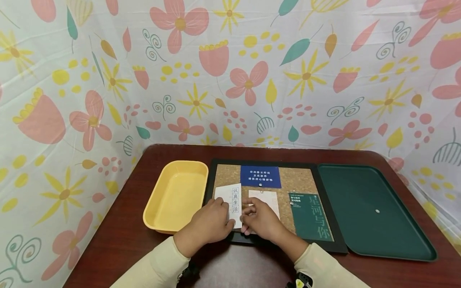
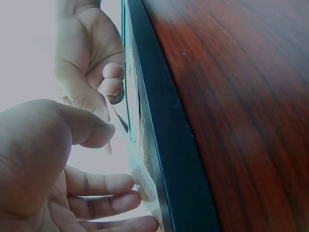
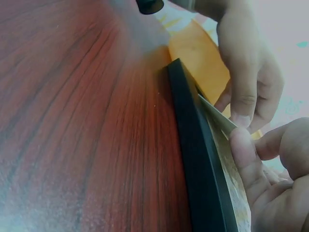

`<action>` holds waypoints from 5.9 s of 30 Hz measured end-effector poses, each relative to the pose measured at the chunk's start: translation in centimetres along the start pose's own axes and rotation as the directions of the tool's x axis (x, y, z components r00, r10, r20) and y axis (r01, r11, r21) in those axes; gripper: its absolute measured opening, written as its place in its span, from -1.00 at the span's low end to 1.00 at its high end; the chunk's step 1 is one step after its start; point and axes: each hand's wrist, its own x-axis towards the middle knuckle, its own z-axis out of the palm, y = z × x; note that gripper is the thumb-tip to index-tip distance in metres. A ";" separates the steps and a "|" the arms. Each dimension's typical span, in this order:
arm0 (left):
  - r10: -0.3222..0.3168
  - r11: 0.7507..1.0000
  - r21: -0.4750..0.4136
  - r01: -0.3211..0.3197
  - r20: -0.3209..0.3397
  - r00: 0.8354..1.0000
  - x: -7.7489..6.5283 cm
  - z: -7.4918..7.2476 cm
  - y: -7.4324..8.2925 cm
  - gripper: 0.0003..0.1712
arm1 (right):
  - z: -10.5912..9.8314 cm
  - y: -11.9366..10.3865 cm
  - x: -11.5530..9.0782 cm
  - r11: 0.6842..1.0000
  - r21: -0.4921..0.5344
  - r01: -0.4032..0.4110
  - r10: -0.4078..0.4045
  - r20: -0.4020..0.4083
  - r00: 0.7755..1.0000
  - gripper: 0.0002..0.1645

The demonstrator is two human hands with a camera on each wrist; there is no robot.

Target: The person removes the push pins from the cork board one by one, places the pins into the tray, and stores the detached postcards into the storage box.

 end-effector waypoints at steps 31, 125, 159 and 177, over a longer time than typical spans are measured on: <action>0.056 0.996 -0.052 -0.071 -0.240 0.969 -0.6 -0.8 -0.3 -0.79 | -1.6 0.5 -0.7 0.996 0.083 0.012 -0.006 -0.081 0.997 -0.39; -0.604 0.768 -0.144 0.624 0.159 0.781 -3.4 -6.6 -15.1 -0.39 | -0.2 -0.3 -0.6 0.992 0.126 0.016 -0.007 -0.069 0.998 -0.38; -0.623 0.762 -0.119 0.637 0.132 0.771 -3.3 -6.1 -15.0 -0.35 | 1.6 -1.2 -0.1 0.986 0.156 0.051 -0.046 -0.040 0.998 -0.36; -0.627 0.760 -0.118 0.639 0.128 0.769 -3.3 -6.3 -14.8 -0.37 | 2.4 -1.3 0.5 0.982 0.181 0.058 -0.055 -0.025 0.998 -0.38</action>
